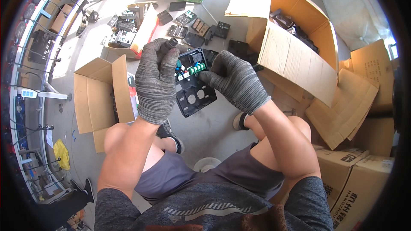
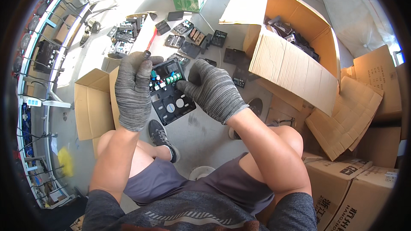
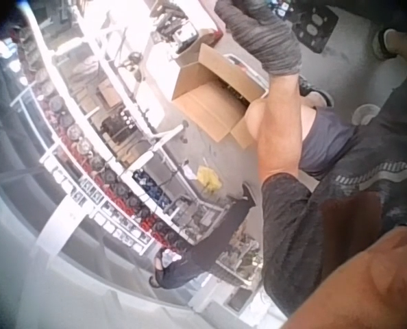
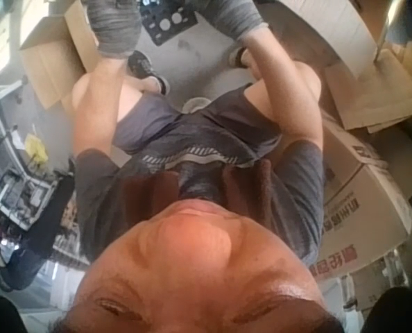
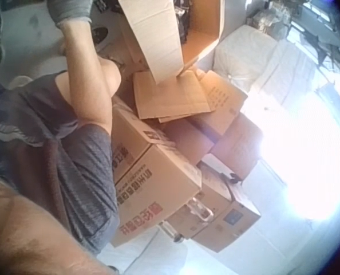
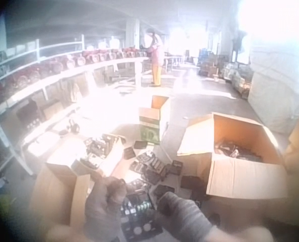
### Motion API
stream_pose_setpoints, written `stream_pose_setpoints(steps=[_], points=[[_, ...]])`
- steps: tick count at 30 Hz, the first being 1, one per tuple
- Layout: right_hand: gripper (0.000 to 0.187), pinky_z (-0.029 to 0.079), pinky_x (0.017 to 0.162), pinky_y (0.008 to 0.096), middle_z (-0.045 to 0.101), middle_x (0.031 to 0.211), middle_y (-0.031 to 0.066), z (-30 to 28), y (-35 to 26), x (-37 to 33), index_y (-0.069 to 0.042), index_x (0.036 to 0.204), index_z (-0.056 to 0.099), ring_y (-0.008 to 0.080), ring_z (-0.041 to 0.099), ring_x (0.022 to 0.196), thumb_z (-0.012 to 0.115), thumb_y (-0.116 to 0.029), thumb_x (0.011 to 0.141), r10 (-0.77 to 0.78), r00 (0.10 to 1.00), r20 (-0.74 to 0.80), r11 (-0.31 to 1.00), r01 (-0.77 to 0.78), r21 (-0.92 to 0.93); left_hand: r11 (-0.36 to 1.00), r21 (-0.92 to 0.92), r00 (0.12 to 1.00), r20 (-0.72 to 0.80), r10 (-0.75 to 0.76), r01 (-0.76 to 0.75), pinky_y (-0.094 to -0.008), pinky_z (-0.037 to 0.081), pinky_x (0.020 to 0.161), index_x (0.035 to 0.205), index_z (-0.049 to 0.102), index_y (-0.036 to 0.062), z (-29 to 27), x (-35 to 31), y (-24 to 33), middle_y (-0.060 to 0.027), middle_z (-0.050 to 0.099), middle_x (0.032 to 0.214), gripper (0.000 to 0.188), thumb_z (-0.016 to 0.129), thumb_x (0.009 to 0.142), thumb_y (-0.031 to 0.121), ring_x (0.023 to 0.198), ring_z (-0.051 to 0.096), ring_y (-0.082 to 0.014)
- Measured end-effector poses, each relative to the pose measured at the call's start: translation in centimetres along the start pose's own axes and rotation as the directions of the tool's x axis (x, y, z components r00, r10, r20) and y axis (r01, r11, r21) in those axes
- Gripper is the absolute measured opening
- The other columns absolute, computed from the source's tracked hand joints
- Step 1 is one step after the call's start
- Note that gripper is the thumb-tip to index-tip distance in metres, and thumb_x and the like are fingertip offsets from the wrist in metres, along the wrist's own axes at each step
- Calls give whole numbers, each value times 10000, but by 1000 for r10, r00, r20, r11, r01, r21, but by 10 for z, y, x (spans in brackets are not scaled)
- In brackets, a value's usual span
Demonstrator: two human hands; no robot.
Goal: The person, wearing gloves, inserts small components into an electronic housing and then places the assembled units into a cardboard box.
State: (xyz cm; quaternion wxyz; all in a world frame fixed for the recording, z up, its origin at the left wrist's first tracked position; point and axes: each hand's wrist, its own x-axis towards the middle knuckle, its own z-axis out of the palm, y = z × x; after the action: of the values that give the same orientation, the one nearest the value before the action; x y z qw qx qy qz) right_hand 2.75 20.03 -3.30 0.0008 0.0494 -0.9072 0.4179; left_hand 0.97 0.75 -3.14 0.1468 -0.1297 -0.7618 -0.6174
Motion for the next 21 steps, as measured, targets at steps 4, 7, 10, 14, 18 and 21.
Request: stream_pose_setpoints(steps=[4,7,10,14,18,21], points=[[307,523,639,324,650,751,63,-17,-12,4,-27,984,636,162,613,673,762,-298,917,171,972,164,947,-208,245,999,20,998,57,-34,33,-314,517,878,1151,575,17,-6,4,-2,-115,734,1010,197,556,1050,185,944,673,-162],[290,544,719,332,699,844,79,-22,-9,7,-17,1089,643,170,649,760,701,-274,967,154,982,113,884,-188,428,995,7,992,81,-99,99,-312,515,888,1155,577,13,-8,2,-4,-117,735,1011,213,563,1049,198,944,671,-159],[228,544,795,308,716,989,83,-20,-10,6,-21,1169,639,138,657,876,637,-186,1011,-37,999,-3,873,34,486,992,2,982,140,-124,125,-305,510,899,1168,576,7,-6,-1,-2,-121,736,1019,232,572,1047,204,959,670,-157],[335,543,800,303,716,1054,81,-6,-6,8,-36,1237,644,137,667,940,684,-251,984,-160,986,-41,865,160,475,983,-14,957,232,-172,180,-286,504,901,1209,577,15,-8,-5,7,-83,699,1043,237,595,1035,174,970,631,-127],[337,544,787,305,721,1004,88,0,-8,9,-32,1175,683,130,659,877,726,-280,950,-134,989,64,807,72,586,984,65,940,290,-178,167,-269,501,906,1236,593,15,-9,-6,5,-56,659,1088,244,614,1018,123,982,608,-110],[339,545,759,299,725,957,86,12,-5,9,-10,1140,688,123,653,819,745,-271,930,-56,998,36,778,21,628,984,97,939,297,-174,151,-266,505,911,1244,602,13,-8,-8,0,-47,656,1098,248,610,1018,114,991,607,-111]])
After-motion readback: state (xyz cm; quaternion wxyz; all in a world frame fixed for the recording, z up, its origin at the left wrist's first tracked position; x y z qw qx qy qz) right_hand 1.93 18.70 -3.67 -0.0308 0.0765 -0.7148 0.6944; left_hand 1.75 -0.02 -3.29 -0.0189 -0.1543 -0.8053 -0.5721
